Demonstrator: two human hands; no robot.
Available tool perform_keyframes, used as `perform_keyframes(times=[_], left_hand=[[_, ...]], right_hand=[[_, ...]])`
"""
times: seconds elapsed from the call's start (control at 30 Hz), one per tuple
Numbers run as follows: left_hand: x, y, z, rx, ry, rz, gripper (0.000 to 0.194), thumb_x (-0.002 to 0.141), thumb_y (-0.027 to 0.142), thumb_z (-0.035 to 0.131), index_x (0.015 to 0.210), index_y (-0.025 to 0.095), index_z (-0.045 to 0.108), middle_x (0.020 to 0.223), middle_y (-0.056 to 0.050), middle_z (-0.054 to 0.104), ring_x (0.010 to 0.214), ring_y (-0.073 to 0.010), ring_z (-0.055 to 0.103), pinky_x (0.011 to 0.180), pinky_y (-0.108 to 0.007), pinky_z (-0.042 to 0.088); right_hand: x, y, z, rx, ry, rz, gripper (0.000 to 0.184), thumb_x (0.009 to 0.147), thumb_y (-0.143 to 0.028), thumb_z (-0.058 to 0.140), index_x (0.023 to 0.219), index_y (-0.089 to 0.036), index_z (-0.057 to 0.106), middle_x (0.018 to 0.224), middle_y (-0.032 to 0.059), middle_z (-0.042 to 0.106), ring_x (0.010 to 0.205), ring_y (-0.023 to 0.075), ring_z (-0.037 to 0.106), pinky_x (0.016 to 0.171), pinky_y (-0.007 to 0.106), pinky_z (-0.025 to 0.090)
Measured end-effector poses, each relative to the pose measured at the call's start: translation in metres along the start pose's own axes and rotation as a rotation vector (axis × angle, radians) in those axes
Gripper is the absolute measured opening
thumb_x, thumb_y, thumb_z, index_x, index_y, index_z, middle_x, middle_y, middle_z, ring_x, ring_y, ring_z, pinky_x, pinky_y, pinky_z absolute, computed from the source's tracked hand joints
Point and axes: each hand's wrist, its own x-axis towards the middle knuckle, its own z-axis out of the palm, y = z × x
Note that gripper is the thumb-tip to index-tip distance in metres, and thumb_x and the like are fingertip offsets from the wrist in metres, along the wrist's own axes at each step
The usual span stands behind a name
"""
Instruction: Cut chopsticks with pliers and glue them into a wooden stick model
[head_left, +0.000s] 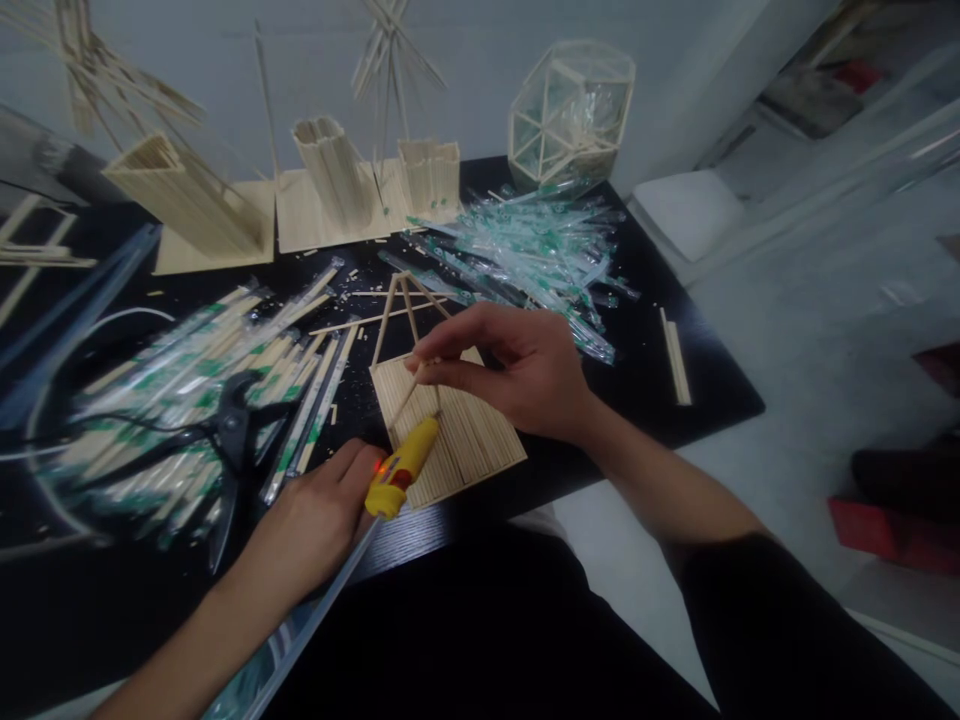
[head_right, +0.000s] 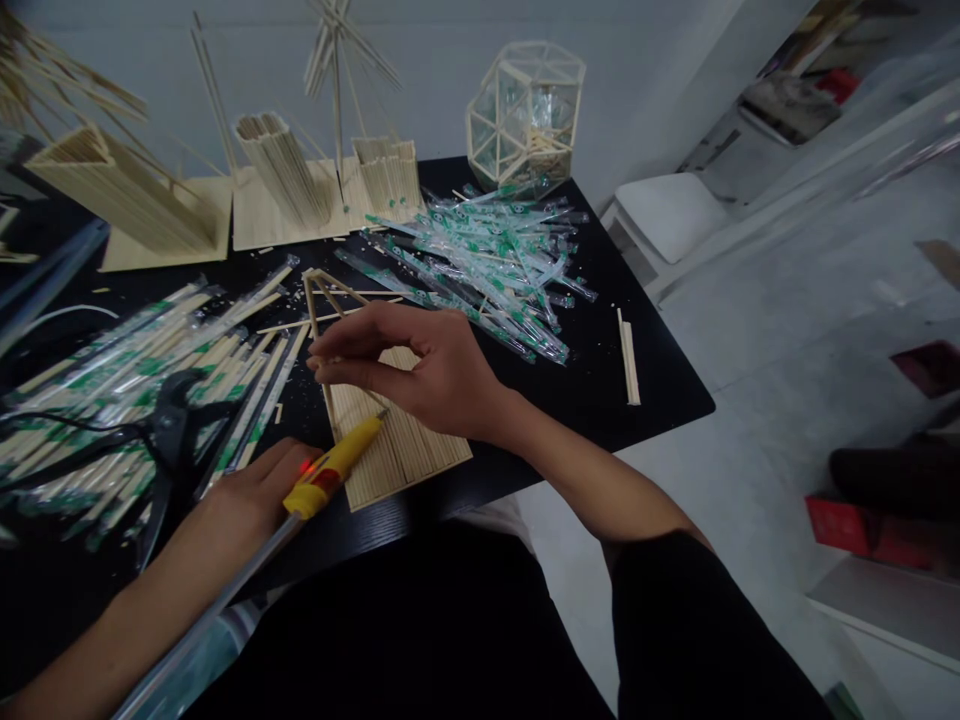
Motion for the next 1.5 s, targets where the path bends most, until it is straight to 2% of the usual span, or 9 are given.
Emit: perform_keyframes(times=[0.3, 0.47, 0.57, 0.7, 0.87, 1.03, 1.23, 1.37, 1.5], left_hand=[[0.002, -0.003, 0.012, -0.114, 0.011, -0.075, 0.014, 0.103, 0.034, 0.047, 0.1, 0.022, 0.054, 0.088, 0.0, 0.06, 0.067, -0.0139, 0.065, 0.057, -0.025, 0.047], [0.009, 0.002, 0.005, -0.195, 0.13, -0.095, 0.029, 0.101, 0.043, 0.051, 0.081, 0.022, 0.049, 0.07, 0.003, 0.052, 0.059, -0.0122, 0.059, 0.054, -0.024, 0.045], [0.008, 0.004, -0.002, -0.206, 0.161, -0.074, 0.03, 0.101, 0.044, 0.051, 0.079, 0.023, 0.05, 0.068, 0.003, 0.054, 0.057, -0.0127, 0.059, 0.053, -0.025, 0.045], [0.001, 0.006, -0.005, -0.166, 0.152, -0.029, 0.024, 0.101, 0.039, 0.052, 0.083, 0.023, 0.051, 0.069, 0.003, 0.054, 0.057, -0.0131, 0.058, 0.055, -0.026, 0.046], [-0.006, 0.015, 0.005, -0.064, 0.078, -0.042, 0.01, 0.101, 0.033, 0.05, 0.104, 0.023, 0.052, 0.091, -0.002, 0.06, 0.072, -0.0163, 0.066, 0.058, -0.027, 0.051], [-0.008, 0.024, 0.007, 0.058, 0.025, -0.094, 0.009, 0.103, 0.031, 0.045, 0.102, 0.023, 0.05, 0.095, -0.003, 0.061, 0.066, -0.0147, 0.064, 0.05, -0.025, 0.047], [-0.01, 0.026, 0.004, 0.095, -0.01, -0.138, 0.009, 0.102, 0.031, 0.045, 0.1, 0.023, 0.049, 0.093, -0.003, 0.06, 0.062, -0.0135, 0.062, 0.048, -0.023, 0.046], [-0.011, 0.025, 0.007, 0.079, 0.0, -0.152, 0.011, 0.102, 0.032, 0.047, 0.097, 0.023, 0.051, 0.09, -0.002, 0.059, 0.064, -0.014, 0.064, 0.049, -0.023, 0.046], [-0.014, 0.018, 0.011, 0.078, 0.074, -0.12, 0.01, 0.1, 0.032, 0.049, 0.101, 0.024, 0.054, 0.09, -0.002, 0.061, 0.069, -0.0159, 0.067, 0.05, -0.024, 0.047]], right_hand=[[0.0, 0.0, 0.0, -0.017, 0.002, -0.016, 0.012, 0.086, -0.027, 0.081, 0.093, -0.018, 0.077, 0.093, 0.002, 0.079, 0.083, 0.0129, 0.075, 0.084, 0.026, 0.062], [0.0, 0.0, 0.0, -0.029, -0.001, -0.006, 0.011, 0.086, -0.028, 0.08, 0.092, -0.02, 0.077, 0.092, 0.0008, 0.079, 0.083, 0.012, 0.075, 0.083, 0.024, 0.062], [0.001, 0.0, 0.0, -0.025, -0.007, -0.002, 0.011, 0.086, -0.028, 0.08, 0.093, -0.021, 0.076, 0.092, 0.0003, 0.079, 0.084, 0.0122, 0.075, 0.083, 0.025, 0.062], [0.002, 0.001, 0.0, 0.01, -0.028, 0.007, 0.009, 0.087, -0.024, 0.08, 0.094, -0.021, 0.076, 0.094, 0.0004, 0.079, 0.087, 0.0128, 0.075, 0.086, 0.025, 0.062], [0.002, 0.003, -0.001, 0.058, -0.056, -0.006, 0.01, 0.087, -0.02, 0.079, 0.096, -0.021, 0.076, 0.096, -0.0004, 0.079, 0.091, 0.0133, 0.076, 0.09, 0.026, 0.062], [0.005, 0.004, -0.001, 0.066, -0.061, -0.006, 0.008, 0.087, -0.02, 0.078, 0.094, -0.022, 0.075, 0.095, -0.0016, 0.079, 0.091, 0.0138, 0.077, 0.092, 0.028, 0.062], [0.004, 0.007, 0.002, 0.051, -0.062, -0.016, 0.007, 0.089, -0.015, 0.073, 0.096, -0.018, 0.071, 0.097, -0.0032, 0.078, 0.095, 0.0104, 0.075, 0.093, 0.022, 0.061], [0.003, 0.01, 0.004, 0.044, -0.07, -0.027, 0.008, 0.093, -0.014, 0.069, 0.1, -0.016, 0.07, 0.101, -0.0022, 0.078, 0.098, 0.0097, 0.075, 0.096, 0.022, 0.059], [0.003, 0.01, 0.003, 0.042, -0.083, -0.013, 0.008, 0.092, -0.016, 0.071, 0.1, -0.018, 0.071, 0.102, -0.0025, 0.078, 0.1, 0.0108, 0.075, 0.096, 0.021, 0.059]])
